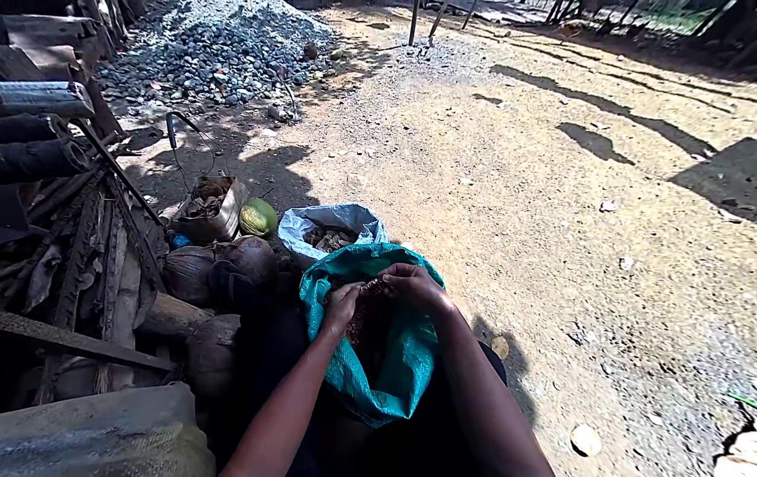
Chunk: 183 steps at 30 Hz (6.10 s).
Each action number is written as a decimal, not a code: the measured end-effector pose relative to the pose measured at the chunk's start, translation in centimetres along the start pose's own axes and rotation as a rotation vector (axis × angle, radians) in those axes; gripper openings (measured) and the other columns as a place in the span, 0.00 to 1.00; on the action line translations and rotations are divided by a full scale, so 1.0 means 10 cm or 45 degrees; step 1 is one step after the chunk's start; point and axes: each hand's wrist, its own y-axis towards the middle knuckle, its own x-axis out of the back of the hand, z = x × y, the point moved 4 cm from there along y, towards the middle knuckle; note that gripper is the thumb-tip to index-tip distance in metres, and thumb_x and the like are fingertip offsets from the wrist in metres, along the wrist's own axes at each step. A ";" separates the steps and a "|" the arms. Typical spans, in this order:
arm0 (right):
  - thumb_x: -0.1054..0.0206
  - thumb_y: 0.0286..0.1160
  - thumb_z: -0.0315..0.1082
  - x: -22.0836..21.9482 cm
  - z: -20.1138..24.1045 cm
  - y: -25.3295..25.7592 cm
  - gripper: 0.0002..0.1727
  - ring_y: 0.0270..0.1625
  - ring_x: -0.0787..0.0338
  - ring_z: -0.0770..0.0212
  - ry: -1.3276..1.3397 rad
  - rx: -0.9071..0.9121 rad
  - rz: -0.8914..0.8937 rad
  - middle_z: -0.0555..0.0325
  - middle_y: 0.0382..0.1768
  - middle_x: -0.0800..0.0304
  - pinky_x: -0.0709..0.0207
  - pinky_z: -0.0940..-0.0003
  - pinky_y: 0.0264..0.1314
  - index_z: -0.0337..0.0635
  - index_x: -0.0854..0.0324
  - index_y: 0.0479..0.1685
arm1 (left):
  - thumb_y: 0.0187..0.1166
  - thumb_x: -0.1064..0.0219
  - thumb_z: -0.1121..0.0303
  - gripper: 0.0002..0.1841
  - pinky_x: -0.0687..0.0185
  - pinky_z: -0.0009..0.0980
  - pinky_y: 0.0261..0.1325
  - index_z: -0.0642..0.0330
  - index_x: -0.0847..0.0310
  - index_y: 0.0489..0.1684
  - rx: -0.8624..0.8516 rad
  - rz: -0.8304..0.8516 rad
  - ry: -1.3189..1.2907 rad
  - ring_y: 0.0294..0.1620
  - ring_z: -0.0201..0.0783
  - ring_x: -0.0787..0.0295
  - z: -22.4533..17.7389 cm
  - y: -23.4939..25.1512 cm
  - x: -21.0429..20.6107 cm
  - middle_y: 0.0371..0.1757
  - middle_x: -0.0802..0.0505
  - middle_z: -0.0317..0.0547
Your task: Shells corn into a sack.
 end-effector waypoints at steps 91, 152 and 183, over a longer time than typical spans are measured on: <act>0.40 0.84 0.22 -0.23 -0.08 -0.02 0.07 0.30 0.13 0.73 -0.120 0.051 0.032 0.59 0.32 0.13 0.16 0.77 0.41 0.27 0.18 0.50 | 0.96 0.55 0.65 0.23 0.22 0.38 0.56 0.77 0.16 0.51 -0.221 -0.120 0.376 0.44 0.41 0.16 -0.05 -0.06 0.02 0.42 0.11 0.59; 0.54 0.96 0.38 -0.24 -0.16 0.06 0.21 0.22 0.15 0.70 -0.088 -0.050 -0.029 0.60 0.23 0.17 0.18 0.76 0.29 0.32 0.21 0.42 | 0.91 0.42 0.66 0.14 0.16 0.23 0.34 0.71 0.18 0.41 0.123 -0.220 -0.558 0.25 0.30 0.15 -0.02 -0.02 0.04 0.26 0.12 0.43; 0.49 0.89 0.24 -0.28 -0.13 0.03 0.14 0.29 0.15 0.75 -0.049 0.155 0.069 0.61 0.31 0.12 0.17 0.79 0.40 0.28 0.16 0.49 | 0.91 0.44 0.67 0.12 0.14 0.24 0.37 0.69 0.22 0.50 0.197 -0.190 -0.735 0.28 0.31 0.13 0.01 -0.02 0.03 0.32 0.11 0.45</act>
